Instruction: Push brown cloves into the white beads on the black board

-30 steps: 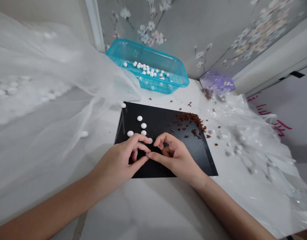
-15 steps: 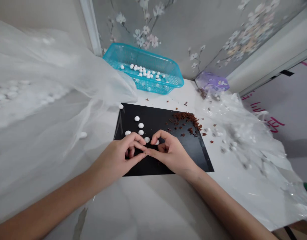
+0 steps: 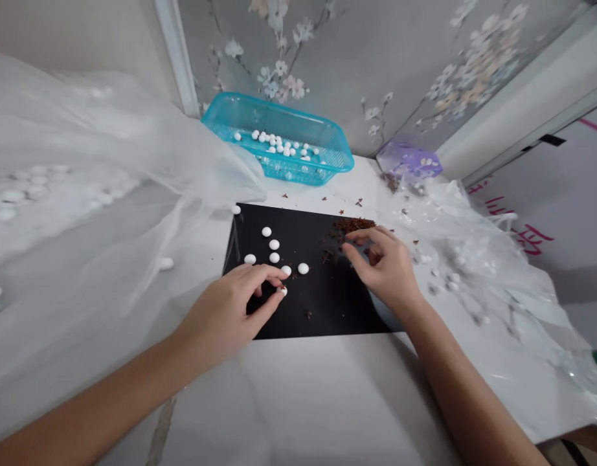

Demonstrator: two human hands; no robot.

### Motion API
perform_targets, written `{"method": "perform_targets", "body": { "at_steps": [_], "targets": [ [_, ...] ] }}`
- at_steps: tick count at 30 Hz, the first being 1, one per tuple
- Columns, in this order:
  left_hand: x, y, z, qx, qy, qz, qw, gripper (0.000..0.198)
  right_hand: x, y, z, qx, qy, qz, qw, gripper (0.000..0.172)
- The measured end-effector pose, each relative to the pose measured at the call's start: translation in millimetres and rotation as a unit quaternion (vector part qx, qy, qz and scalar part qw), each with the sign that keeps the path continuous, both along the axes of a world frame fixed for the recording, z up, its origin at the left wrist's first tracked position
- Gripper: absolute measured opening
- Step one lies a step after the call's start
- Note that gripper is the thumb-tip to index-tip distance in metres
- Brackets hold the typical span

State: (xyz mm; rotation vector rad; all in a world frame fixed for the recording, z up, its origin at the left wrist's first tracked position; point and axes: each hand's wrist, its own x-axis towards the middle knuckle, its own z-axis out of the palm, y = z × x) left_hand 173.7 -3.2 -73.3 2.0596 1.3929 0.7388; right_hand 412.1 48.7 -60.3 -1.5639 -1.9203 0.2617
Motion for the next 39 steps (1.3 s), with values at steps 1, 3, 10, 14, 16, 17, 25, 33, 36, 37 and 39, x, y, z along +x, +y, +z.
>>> {"method": "perform_targets", "body": {
  "at_steps": [1, 3, 10, 14, 16, 17, 25, 33, 36, 37, 39],
  "targets": [
    [0, 0, 0.8, 0.008, -0.001, 0.002, 1.000, 0.016, 4, 3, -1.4, -0.011, -0.023, -0.007, 1.000, 0.014],
    [0, 0, 2.2, 0.025, -0.001, 0.004, 1.000, 0.016, 9, 6, -4.7, -0.028, -0.050, -0.007, 0.998, 0.014],
    [-2, 3, 1.8, 0.120, 0.035, 0.020, 0.992, 0.016, 7, 7, -9.8, -0.039, -0.075, 0.015, 0.996, 0.009],
    [-1, 3, -0.8, 0.149, 0.111, -0.076, 0.980, 0.031, 7, 8, -10.3, -0.058, -0.085, 0.032, 0.994, 0.010],
    [-1, 3, -3.0, 0.158, 0.142, -0.107, 0.971, 0.031, 5, 7, -8.8, -0.050, -0.088, 0.036, 0.994, 0.009],
    [-1, 3, -3.9, 0.163, 0.149, -0.110, 0.969, 0.028, 2, 5, -7.7, -0.038, -0.081, 0.038, 0.995, 0.008],
    [0, 2, 0.2, 0.176, 0.122, -0.099, 0.972, 0.022, -40, -30, -7.9, -0.007, 0.065, 0.125, 0.990, 0.006],
    [0, 4, -2.3, 0.085, 0.047, -0.055, 0.994, 0.021, -54, -41, -17.7, -0.068, 0.109, 0.181, 0.975, 0.009],
    [0, 5, -2.6, 0.064, 0.041, -0.036, 0.996, 0.016, -54, -41, -16.0, -0.067, 0.082, 0.186, 0.977, 0.010],
    [0, 4, -2.5, 0.059, 0.042, -0.033, 0.997, 0.016, -54, -41, -15.1, -0.064, 0.065, 0.194, 0.977, 0.011],
    [0, 4, -2.6, 0.052, 0.045, -0.029, 0.997, 0.014, -56, -42, -13.7, -0.046, 0.025, 0.207, 0.977, 0.012]
  ]
}}
